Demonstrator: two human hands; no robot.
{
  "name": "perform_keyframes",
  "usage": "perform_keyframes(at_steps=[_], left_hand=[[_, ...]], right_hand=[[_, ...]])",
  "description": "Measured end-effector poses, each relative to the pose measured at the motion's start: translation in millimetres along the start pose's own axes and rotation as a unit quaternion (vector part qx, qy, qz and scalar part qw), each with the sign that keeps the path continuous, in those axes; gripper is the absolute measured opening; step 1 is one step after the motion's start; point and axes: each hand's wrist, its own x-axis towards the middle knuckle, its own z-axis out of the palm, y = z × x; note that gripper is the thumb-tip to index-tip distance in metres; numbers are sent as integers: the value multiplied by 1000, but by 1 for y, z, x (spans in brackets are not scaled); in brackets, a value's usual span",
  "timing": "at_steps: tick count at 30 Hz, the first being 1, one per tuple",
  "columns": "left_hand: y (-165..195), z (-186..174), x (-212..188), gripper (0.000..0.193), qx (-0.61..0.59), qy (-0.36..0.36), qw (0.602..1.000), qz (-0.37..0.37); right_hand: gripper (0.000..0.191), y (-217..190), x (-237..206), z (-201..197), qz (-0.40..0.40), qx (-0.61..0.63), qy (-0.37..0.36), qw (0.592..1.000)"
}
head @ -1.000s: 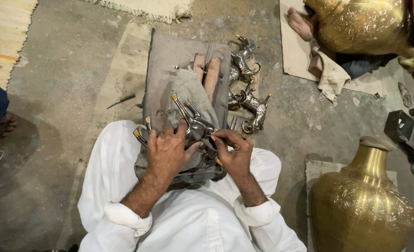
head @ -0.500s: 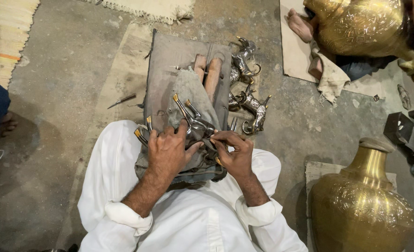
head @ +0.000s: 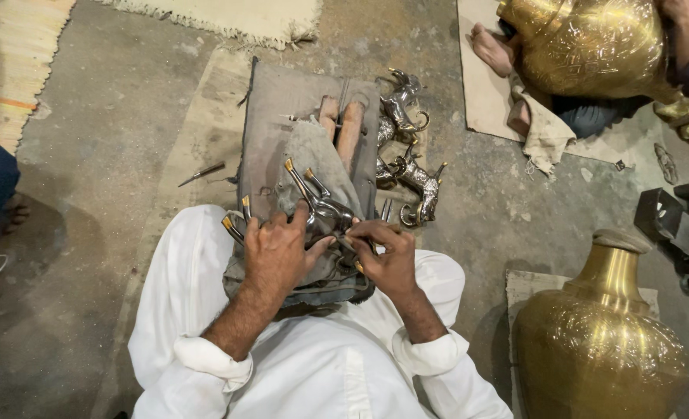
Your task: The person sits on the floor holding silver metal animal figurines and engraves decorative patterns into them with a small hand tool, rotating each figurine to reach different surfaces. They then use a file and a brush on the engraved pieces, working on one figurine at a time.
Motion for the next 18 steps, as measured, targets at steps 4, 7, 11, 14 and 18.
perform_keyframes(at_steps=[4, 7, 11, 14, 18], left_hand=[[0, -1, 1, 80, 3, -9, 1000, -6], [0, -2, 2, 80, 16, 14, 1000, 4], [0, -2, 0, 79, 4, 24, 1000, 3], [0, -3, 0, 79, -2, 33, 999, 4], [1, -3, 0, 80, 10, 22, 1000, 4]], right_hand=[[10, 7, 3, 12, 165, 139, 74, 974], [11, 12, 9, 16, 202, 109, 90, 969], [10, 12, 13, 19, 214, 120, 100, 964], [11, 10, 16, 21, 204, 141, 111, 962], [13, 6, 18, 20, 194, 122, 105, 968]])
